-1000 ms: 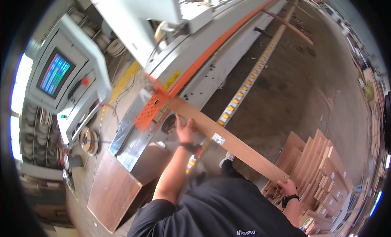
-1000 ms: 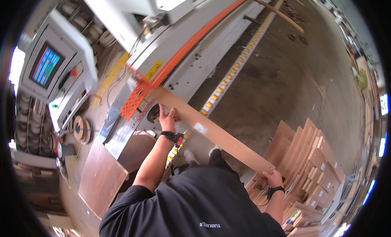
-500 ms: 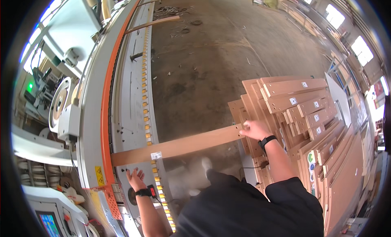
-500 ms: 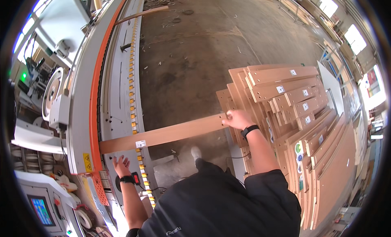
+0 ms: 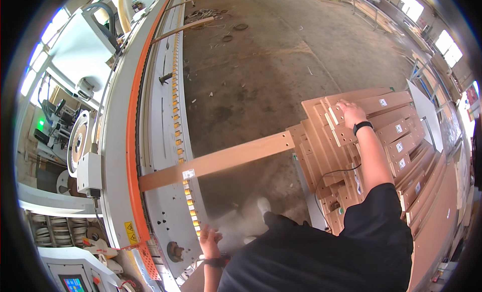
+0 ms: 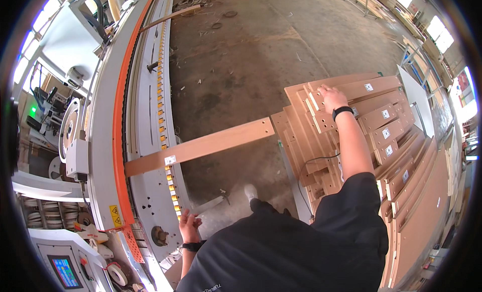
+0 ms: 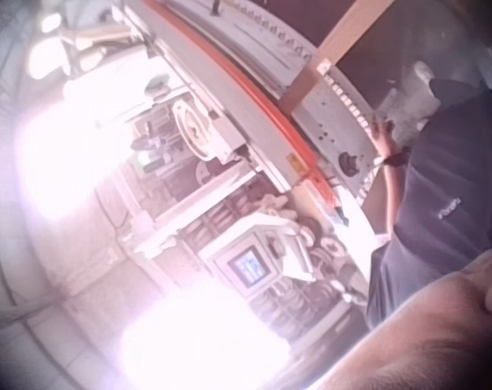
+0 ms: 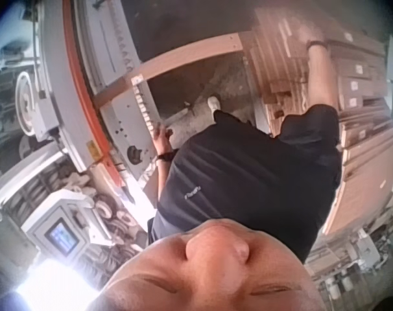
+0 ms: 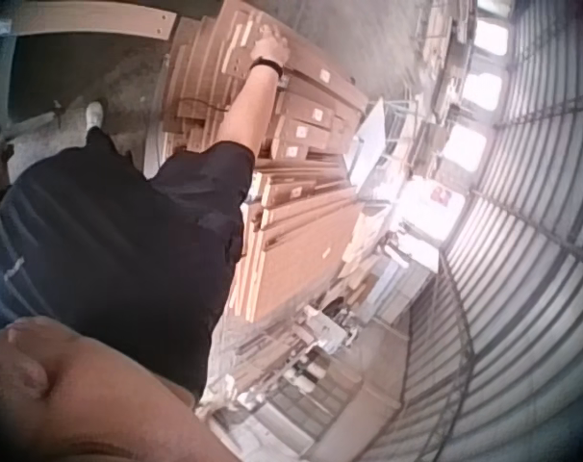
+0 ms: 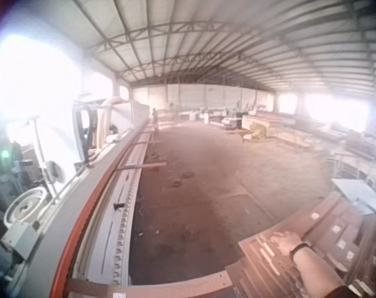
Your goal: Operating an edge-banding machine by feeding wood panels into it.
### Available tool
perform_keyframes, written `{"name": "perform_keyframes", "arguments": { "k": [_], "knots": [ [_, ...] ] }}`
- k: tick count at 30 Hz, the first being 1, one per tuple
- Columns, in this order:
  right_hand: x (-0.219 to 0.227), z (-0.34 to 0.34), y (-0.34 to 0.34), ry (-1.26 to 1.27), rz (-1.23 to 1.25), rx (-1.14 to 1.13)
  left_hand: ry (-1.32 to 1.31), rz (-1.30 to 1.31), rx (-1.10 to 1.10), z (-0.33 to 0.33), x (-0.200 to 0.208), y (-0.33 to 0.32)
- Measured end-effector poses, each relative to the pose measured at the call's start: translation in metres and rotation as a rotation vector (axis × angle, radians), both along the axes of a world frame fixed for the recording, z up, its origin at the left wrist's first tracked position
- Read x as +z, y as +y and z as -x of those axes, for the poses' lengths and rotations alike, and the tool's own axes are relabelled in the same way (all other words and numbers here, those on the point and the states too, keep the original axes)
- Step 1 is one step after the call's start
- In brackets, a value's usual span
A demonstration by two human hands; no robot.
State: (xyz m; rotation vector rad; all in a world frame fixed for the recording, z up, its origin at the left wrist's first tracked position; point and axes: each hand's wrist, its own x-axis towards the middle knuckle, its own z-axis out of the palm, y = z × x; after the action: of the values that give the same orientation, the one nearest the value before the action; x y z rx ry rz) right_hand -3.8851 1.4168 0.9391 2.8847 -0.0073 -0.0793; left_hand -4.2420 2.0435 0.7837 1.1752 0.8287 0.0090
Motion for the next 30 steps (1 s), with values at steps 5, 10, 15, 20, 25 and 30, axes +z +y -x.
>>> {"name": "perform_keyframes", "arguments": {
  "k": [5, 10, 15, 20, 25, 30],
  "knots": [
    [0.014, -0.019, 0.003, 0.126, 0.017, -0.009, 0.057, -0.023, -0.132, -0.004, 0.002, -0.016],
    [0.028, 0.005, 0.015, 0.119, -0.044, 0.098, 0.041, -0.031, -0.214, -0.021, 0.008, -0.033],
    [0.027, 0.05, 0.077, 0.006, -0.224, 0.409, 0.001, -0.026, -0.321, -0.035, 0.029, -0.048],
    [0.023, 0.091, 0.17, 0.034, -0.555, 0.648, -0.155, -0.054, -0.556, -0.063, 0.051, -0.068],
    [0.019, 0.134, 0.277, 0.028, -0.66, 0.829, -0.404, 0.261, -0.545, -0.085, 0.075, -0.095],
    [0.003, 0.156, 0.344, 0.088, -0.761, 0.926, -0.42, 0.452, -0.3, -0.089, 0.078, -0.089]
  ]
}}
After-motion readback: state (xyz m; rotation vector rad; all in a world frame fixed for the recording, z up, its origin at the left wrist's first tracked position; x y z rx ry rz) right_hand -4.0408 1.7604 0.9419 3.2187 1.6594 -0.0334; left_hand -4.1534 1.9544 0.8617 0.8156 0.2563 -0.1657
